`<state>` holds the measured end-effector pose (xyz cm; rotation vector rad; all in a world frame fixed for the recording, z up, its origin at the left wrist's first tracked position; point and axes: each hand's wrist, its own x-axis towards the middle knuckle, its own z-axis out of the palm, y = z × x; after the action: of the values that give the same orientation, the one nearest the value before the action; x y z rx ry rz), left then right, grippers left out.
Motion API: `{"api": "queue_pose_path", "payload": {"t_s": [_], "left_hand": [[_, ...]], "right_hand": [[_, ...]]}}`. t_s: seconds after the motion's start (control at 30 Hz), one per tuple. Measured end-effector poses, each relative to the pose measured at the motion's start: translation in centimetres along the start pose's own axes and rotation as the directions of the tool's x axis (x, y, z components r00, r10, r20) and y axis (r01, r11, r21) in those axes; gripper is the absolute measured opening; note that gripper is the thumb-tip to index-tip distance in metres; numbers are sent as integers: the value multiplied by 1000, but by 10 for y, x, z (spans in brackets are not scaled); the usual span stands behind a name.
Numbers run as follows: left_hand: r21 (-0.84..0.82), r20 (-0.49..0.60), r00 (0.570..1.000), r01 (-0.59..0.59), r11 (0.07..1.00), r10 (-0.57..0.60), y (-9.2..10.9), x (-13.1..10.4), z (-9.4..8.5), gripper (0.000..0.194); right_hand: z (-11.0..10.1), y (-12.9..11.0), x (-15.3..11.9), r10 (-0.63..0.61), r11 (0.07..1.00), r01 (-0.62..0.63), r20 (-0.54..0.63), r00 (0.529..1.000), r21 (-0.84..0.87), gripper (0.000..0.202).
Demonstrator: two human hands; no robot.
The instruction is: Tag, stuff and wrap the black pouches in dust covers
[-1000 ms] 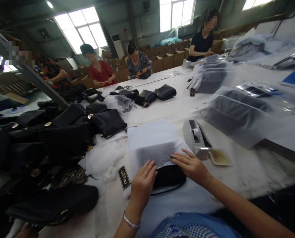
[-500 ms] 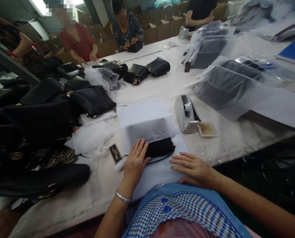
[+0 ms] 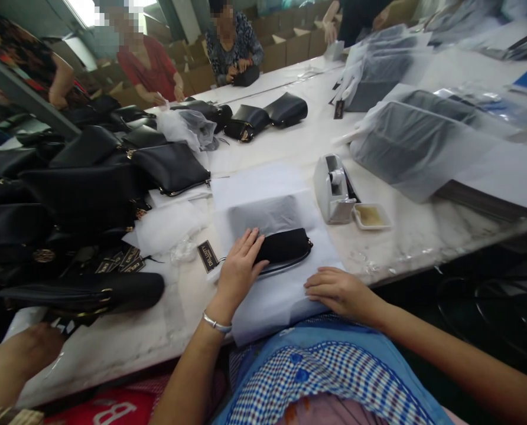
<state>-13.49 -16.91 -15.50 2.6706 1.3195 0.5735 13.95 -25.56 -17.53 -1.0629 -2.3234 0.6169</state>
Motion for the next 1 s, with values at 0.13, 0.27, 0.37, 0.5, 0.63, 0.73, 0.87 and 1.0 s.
{"api": "queue_pose_path", "payload": {"t_s": [0.13, 0.27, 0.37, 0.5, 0.63, 0.73, 0.87, 1.0], "left_hand": [[-87, 104, 993, 58, 995, -48, 3, 9, -22, 48], [-134, 228, 972, 93, 987, -60, 5, 20, -49, 44], [-157, 315, 949, 72, 985, -19, 5, 25, -66, 47], [-155, 374, 926, 4, 988, 55, 6, 26, -70, 80], [-56, 230, 973, 39, 998, -25, 7, 25, -50, 53], [-27, 105, 991, 85, 996, -81, 5, 27, -37, 28], [-13, 56, 995, 80, 997, -79, 0, 30, -32, 22], [30, 36, 997, 68, 997, -69, -2, 34, -34, 21]], "right_hand": [[-23, -7, 22, 190, 976, -199, 99, 977, 93, 20], [-46, -6, 55, 311, 930, -331, 134, 941, 159, 26], [-61, 0, 85, 338, 909, -374, 201, 920, 182, 30], [-74, 15, 121, 372, 894, -416, 243, 896, 164, 37], [-83, 26, 138, 354, 919, -384, 239, 904, 93, 38], [-85, 16, 135, 269, 961, -266, 25, 963, -80, 34], [-71, -6, 122, -7, 951, -14, -68, 998, -309, 57], [-52, -3, 123, -61, 912, 26, -73, 995, -408, 42]]}}
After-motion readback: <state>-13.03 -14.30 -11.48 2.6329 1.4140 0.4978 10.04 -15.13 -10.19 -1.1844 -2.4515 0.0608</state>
